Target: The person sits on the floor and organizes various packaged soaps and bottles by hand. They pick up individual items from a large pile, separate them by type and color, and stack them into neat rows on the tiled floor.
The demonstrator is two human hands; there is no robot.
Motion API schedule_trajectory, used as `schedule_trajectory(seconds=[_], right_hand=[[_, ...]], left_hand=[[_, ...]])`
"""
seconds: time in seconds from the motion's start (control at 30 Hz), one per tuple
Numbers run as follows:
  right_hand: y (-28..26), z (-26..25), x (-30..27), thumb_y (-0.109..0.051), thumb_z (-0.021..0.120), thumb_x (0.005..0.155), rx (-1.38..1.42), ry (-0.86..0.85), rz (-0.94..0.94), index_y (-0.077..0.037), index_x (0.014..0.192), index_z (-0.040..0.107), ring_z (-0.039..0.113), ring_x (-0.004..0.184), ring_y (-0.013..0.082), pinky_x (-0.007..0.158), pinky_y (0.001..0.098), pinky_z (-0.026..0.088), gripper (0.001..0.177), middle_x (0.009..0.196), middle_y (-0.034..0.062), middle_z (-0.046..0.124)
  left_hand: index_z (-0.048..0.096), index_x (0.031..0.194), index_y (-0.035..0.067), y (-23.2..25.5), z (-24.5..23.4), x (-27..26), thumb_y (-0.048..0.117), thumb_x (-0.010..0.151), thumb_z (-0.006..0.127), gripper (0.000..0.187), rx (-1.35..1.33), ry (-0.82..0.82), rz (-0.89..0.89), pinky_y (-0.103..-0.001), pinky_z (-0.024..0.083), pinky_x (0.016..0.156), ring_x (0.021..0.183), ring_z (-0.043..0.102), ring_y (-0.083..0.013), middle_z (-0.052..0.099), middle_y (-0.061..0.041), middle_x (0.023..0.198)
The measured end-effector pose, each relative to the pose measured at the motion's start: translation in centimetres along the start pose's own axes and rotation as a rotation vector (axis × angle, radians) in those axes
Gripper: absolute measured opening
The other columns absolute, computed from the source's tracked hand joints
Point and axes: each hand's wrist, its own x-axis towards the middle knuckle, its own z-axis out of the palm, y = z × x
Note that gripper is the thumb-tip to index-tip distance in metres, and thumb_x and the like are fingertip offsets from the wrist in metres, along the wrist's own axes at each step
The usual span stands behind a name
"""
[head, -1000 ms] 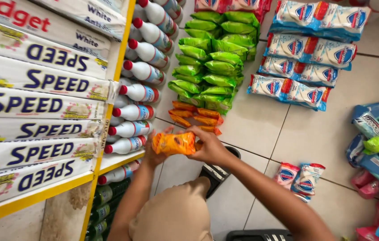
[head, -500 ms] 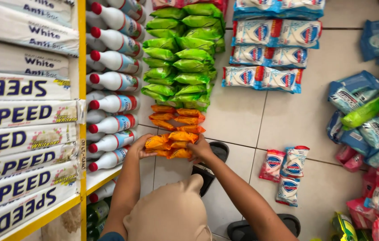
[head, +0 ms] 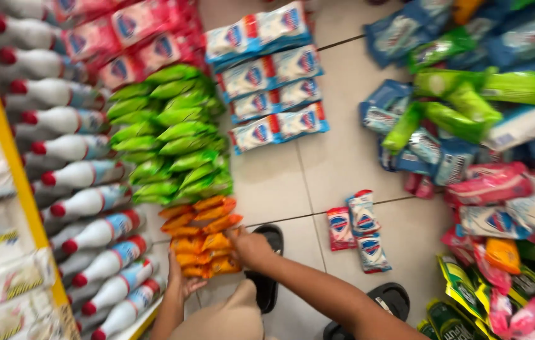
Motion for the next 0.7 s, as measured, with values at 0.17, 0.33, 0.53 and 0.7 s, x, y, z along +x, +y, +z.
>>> schedule_trajectory(seconds=[0.17, 0.33, 0.53, 0.7], right_hand=[[0.0, 1.0, 0.3, -0.024, 0.070, 0.086, -0.107, 0.002, -0.115, -0.010, 0.146, 0.051, 0.072, 0.072, 0.0378, 0.060, 0.0489, 0.056, 0.065, 0.116, 0.0273, 0.064], [-1.5, -5.5, 0.6, -0.026, 0.074, 0.077, -0.002, -0.066, -0.131, -0.009, 0.140, 0.051, 0.071, 0.083, 0.0396, 0.068, 0.0504, 0.057, 0.069, 0.125, 0.0262, 0.059], [4.5, -19.3, 1.7, -0.019, 0.063, 0.086, -0.321, 0.097, -0.076, -0.014, 0.125, 0.059, 0.069, 0.092, 0.0355, 0.070, 0.0524, 0.055, 0.040, 0.115, 0.0137, 0.065], [14.1, -34.4, -4.2, -0.009, 0.064, 0.079, -0.819, 0.296, 0.029, -0.011, 0.100, 0.065, 0.068, 0.091, 0.0293, 0.073, 0.0470, 0.054, 0.020, 0.099, 0.0091, 0.069]], left_hand=[[0.039, 0.158, 0.025, -0.8, -1.8, 6.5, 0.087, 0.078, 0.048, 0.101, -0.152, -0.070, 0.021, -0.064, 0.053, 0.097, 0.139, 0.045, -0.0496, 0.042, -0.020, 0.158], [0.032, 0.160, 0.011, 0.8, -1.5, 4.1, 0.086, 0.086, 0.044, 0.106, 0.218, 0.357, 0.076, -0.069, 0.050, 0.094, 0.135, 0.047, -0.0506, 0.036, -0.017, 0.161], [0.046, 0.149, -0.003, 6.6, 5.2, -3.4, 0.038, 0.104, 0.071, 0.066, 0.611, 0.752, 1.683, -0.052, 0.031, 0.118, 0.137, 0.043, -0.0450, 0.049, -0.027, 0.144], [0.066, 0.118, 0.005, 13.0, 22.8, -22.5, 0.033, 0.098, 0.068, 0.035, 0.887, -0.006, 1.982, -0.046, 0.042, 0.104, 0.118, 0.057, -0.0340, 0.064, -0.016, 0.119]])
